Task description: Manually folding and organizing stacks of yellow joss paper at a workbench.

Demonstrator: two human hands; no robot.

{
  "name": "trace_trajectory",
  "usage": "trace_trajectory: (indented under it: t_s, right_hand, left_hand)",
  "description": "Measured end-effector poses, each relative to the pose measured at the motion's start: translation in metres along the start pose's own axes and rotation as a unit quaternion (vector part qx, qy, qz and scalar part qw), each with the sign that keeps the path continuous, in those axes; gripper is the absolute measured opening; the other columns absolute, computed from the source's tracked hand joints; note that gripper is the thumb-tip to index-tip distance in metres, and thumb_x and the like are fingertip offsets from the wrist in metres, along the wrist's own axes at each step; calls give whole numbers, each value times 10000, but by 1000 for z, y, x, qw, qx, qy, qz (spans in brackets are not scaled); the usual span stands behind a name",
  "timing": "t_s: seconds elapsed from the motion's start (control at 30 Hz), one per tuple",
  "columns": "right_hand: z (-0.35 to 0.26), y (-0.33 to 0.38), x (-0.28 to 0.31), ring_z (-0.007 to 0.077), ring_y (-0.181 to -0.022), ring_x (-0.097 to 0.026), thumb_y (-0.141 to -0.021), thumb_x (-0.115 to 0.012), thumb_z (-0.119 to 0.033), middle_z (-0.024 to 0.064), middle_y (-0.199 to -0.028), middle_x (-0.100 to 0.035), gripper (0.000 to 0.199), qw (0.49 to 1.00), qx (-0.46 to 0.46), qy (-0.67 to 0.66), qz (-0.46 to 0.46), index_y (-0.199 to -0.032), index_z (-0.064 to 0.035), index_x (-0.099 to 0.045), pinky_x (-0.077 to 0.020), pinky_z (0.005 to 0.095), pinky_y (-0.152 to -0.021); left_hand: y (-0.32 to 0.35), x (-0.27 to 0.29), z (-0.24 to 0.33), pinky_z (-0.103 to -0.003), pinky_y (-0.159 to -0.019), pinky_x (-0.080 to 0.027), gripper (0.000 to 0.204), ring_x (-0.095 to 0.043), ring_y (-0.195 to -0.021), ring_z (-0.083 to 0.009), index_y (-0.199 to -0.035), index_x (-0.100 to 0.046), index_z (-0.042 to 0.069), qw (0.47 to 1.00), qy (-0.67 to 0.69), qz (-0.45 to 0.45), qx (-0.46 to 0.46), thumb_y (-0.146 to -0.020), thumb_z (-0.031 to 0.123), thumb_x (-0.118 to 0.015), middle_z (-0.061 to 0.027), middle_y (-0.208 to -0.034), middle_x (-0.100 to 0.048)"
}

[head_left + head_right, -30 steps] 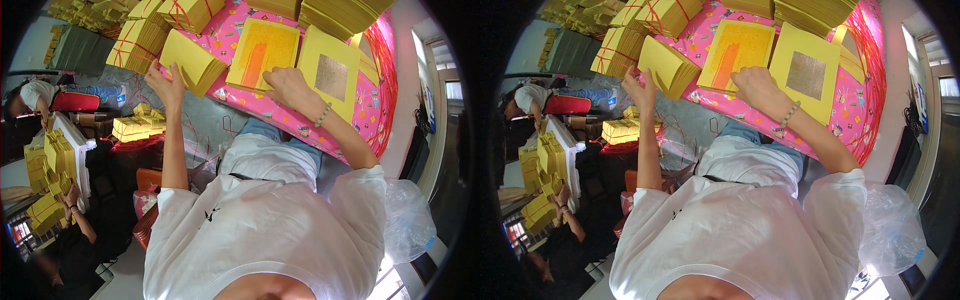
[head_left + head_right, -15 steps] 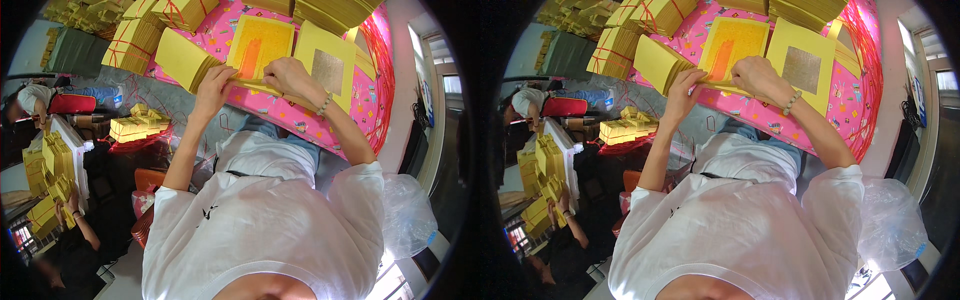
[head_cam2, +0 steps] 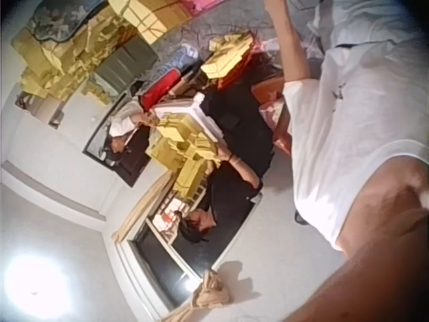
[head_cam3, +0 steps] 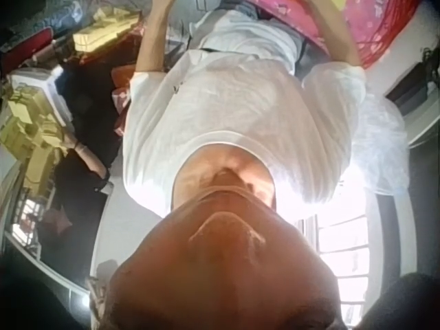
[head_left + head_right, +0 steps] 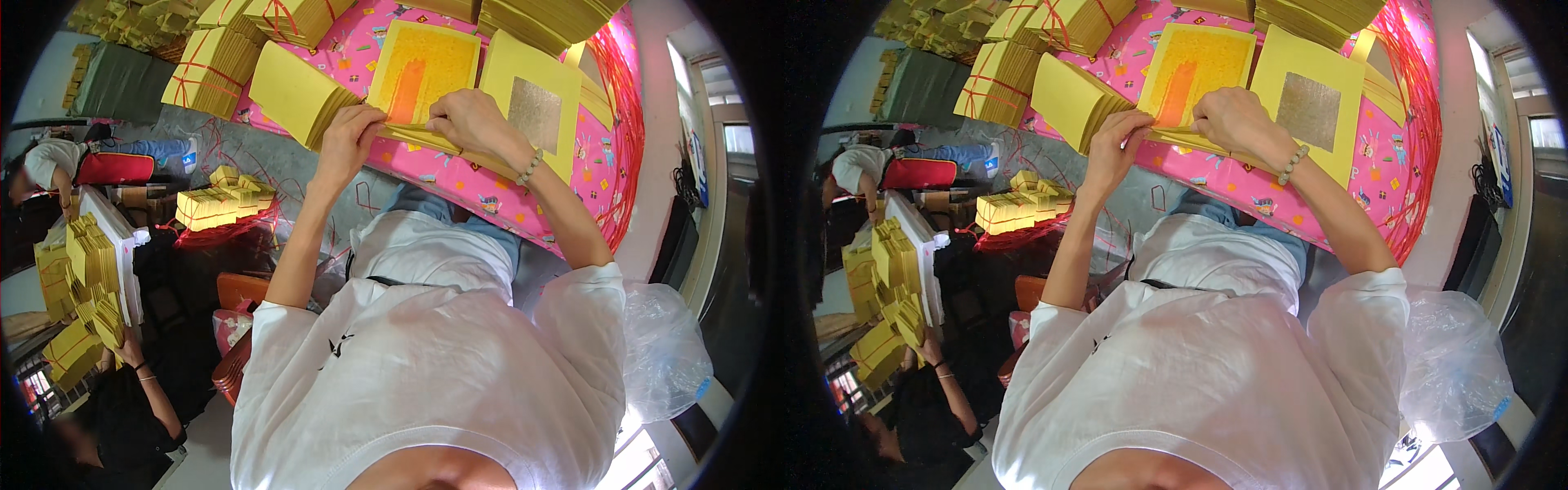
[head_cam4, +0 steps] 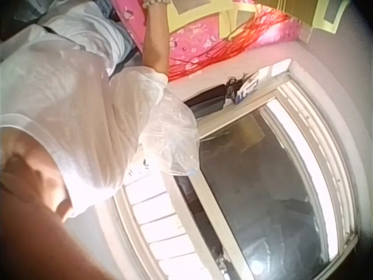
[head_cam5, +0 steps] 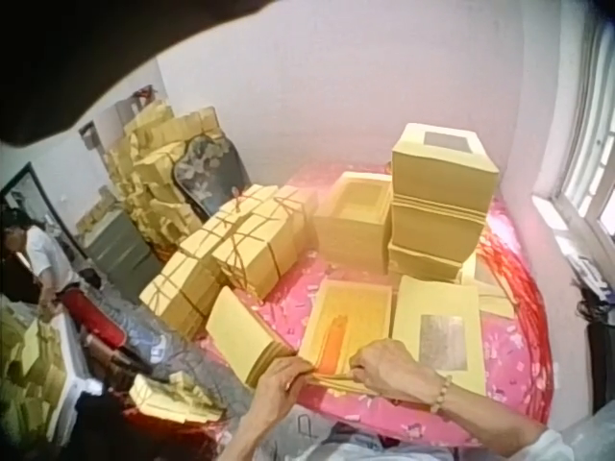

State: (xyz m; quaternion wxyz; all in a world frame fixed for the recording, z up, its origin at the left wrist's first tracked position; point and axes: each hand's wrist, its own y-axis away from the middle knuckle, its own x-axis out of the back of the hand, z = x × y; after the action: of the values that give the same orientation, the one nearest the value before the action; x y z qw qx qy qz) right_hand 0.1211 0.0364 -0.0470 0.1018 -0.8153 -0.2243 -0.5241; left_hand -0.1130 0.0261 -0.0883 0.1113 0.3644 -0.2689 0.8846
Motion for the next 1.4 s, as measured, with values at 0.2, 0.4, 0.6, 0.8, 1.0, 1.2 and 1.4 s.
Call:
trace_trajectory:
  t_s: [0.2, 0.4, 0.6, 0.8, 1.0, 1.2, 1.4]
  right_hand:
    - [0, 0, 1, 346, -734, -631, -821, -621, -254, 161, -735, -652, 202, 1000, -11, -4, -12, -803, -73, -708, -483, 443, -643]
    - [2, -1, -1, 349, -734, -632, -815, -620, -247, 162, -744, -653, 199, 1000, -1, -3, 1, -796, -67, -701, -485, 448, -635]
    - [-8, 9, 5, 354, -730, -629, -836, -598, -211, 151, -742, -638, 186, 998, 29, 22, 51, -806, -38, -659, -485, 452, -627]
    - [-13, 19, 20, 324, -805, -608, -850, -622, -257, 140, -853, -616, 229, 985, 30, -49, 160, -851, -28, -626, -491, 413, -663]
    - [-11, 31, 24, 247, -912, -598, -806, -717, -267, 115, -969, -586, 363, 893, -67, -220, 387, -1036, -22, -581, -497, 363, -743]
    - [10, 26, 7, 241, -1169, -479, -825, -718, -331, 173, -1244, -469, 710, 809, -130, -493, 294, -1318, 31, -357, -436, 351, -948]
    - [2, 29, 12, 235, -1260, -411, -815, -727, -273, 158, -1376, -390, 795, 716, -11, -679, 160, -1397, 15, -268, -339, 344, -1054]
  left_hand:
    - [1, -1, -3, -353, -825, -492, 185, -614, -976, -281, -991, -665, 30, 1000, 1, 1, -2, -807, 20, -644, -123, -1013, -655]
    - [-3, 2, 2, -391, -827, -481, 197, -589, -960, -318, -967, -646, 17, 1000, 10, -6, -8, -771, 39, -657, -132, -978, -640]
    - [-17, 3, 23, -385, -824, -459, 282, -566, -971, -288, -1021, -613, 45, 994, -68, -63, -55, -742, 56, -653, -99, -968, -630]
    - [-40, -7, 23, -366, -792, -449, 307, -577, -907, -278, -1005, -621, 71, 984, -135, -62, -93, -706, 5, -604, -86, -938, -639]
    - [-55, 4, 31, -366, -785, -465, 286, -609, -878, -281, -1026, -626, 69, 998, -10, 62, -9, -769, -44, -567, -104, -932, -652]
    - [-55, 15, 52, -272, -841, -458, 220, -592, -957, -114, -1133, -575, 13, 918, 376, 67, 108, -922, 38, -521, -57, -1035, -645]
    - [-51, 23, 72, -249, -900, -440, 346, -567, -1039, -102, -1276, -482, -19, 835, 533, -28, 133, -942, 67, -512, -50, -1164, -609]
